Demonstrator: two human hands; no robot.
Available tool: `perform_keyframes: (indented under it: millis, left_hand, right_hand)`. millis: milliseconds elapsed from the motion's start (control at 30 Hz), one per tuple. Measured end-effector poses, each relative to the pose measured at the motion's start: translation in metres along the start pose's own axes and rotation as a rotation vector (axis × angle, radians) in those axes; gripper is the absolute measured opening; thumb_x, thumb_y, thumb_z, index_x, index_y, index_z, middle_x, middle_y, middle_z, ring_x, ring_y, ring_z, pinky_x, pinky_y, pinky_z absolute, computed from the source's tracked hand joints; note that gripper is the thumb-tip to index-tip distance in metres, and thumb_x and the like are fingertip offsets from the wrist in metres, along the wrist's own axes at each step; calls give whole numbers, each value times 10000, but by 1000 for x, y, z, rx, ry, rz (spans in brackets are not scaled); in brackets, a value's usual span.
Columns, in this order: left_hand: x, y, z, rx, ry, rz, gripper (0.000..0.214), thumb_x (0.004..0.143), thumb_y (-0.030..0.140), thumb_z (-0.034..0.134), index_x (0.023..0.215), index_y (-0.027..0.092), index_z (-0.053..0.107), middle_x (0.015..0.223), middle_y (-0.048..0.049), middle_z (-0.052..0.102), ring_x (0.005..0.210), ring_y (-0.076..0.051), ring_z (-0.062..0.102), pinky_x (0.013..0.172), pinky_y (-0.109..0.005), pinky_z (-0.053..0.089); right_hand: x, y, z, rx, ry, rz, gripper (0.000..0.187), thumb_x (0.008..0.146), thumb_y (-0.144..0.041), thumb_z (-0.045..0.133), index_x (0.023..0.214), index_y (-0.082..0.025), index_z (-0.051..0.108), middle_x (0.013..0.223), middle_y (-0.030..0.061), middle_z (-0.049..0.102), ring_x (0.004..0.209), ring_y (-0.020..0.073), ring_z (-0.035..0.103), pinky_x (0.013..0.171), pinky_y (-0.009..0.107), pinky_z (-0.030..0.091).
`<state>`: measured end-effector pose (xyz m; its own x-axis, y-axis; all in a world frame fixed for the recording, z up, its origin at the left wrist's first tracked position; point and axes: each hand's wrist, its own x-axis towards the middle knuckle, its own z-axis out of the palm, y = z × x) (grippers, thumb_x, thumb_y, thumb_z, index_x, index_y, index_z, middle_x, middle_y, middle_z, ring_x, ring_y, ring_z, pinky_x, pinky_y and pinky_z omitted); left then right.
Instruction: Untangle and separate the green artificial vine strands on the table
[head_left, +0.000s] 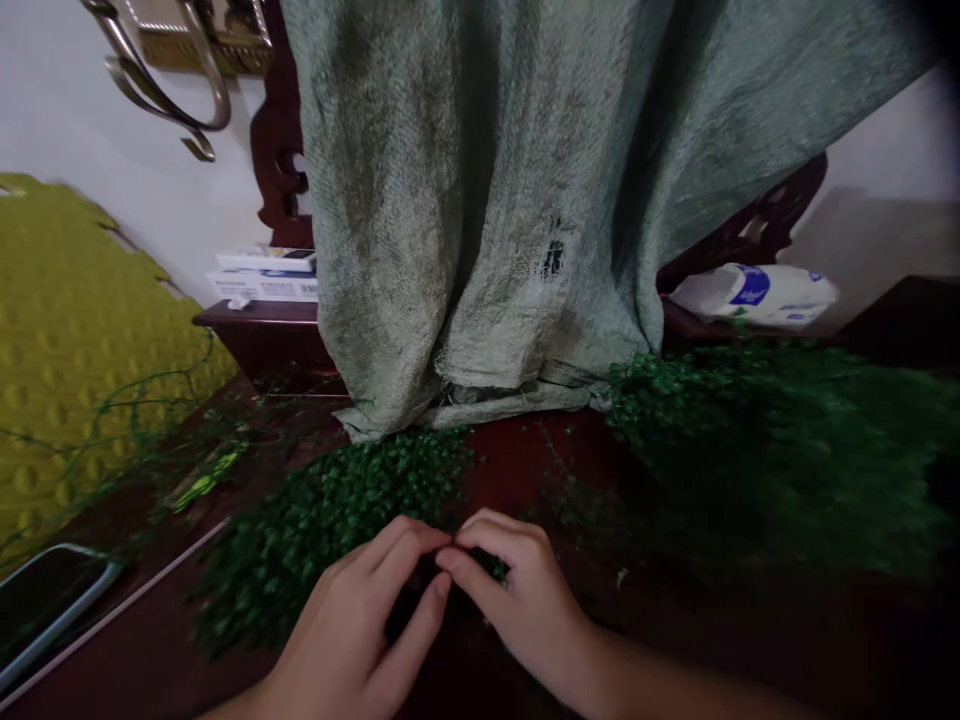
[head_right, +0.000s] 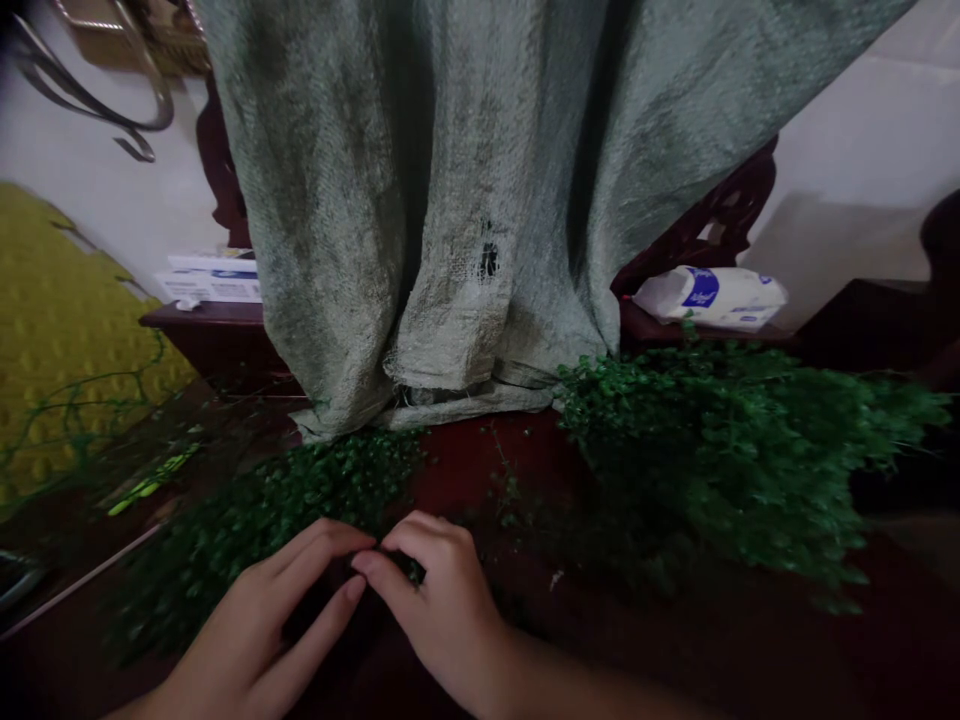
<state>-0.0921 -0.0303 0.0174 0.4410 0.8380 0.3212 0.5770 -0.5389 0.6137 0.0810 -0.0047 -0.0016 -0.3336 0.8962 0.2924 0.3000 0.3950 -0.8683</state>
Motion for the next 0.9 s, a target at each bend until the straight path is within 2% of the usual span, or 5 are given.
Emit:
perform_keyframes:
  millis: [100,300,433,567,900]
  left_hand:
    - [1,-1,0,-23,-11,-23,160,960,209,429,1102,250,489,987,-30,587,865,-151,613,738,-261,506]
    - [1,0,1,-34,-25,-10,131,949,206,443,1053,244,514,994,-32,597,876,-154,616,746,-256,511]
    - [1,1,0,-16,-21,-4,174,945,201,434,1091,245,519,1002,-39,600,879,-162,622,746,-265,518]
    - [1,1,0,15,-15,-4,180,932,186,424,1060,240,539,976,-39,598,847,-164,623,718,-268,523]
    - [0,-2,2,61,-14,-17,175,888,150,462,1024,239,526,981,-25,586,867,-159,630,728,-263,537]
  right_hand:
    - [-2,1,1,-81,-35,-4,353,975,-315,425,646,-192,459,654,-24,500,636,119,485,651,252,373]
    - [-8,-3,-1,-29,-113,23,295,985,-334,321,730,-220,416,760,-15,526,782,151,543,941,348,364]
    - [-11,-13,-11,4,-196,30,35,823,-226,410,804,-224,380,850,9,508,882,187,516,974,406,353]
    - [-9,-16,-14,-20,-233,55,166,688,-121,379,816,-226,368,839,8,483,875,189,492,926,393,379]
    - [-6,-13,-6,-121,-233,45,130,952,-232,385,870,-206,483,921,38,578,941,192,552,894,358,408]
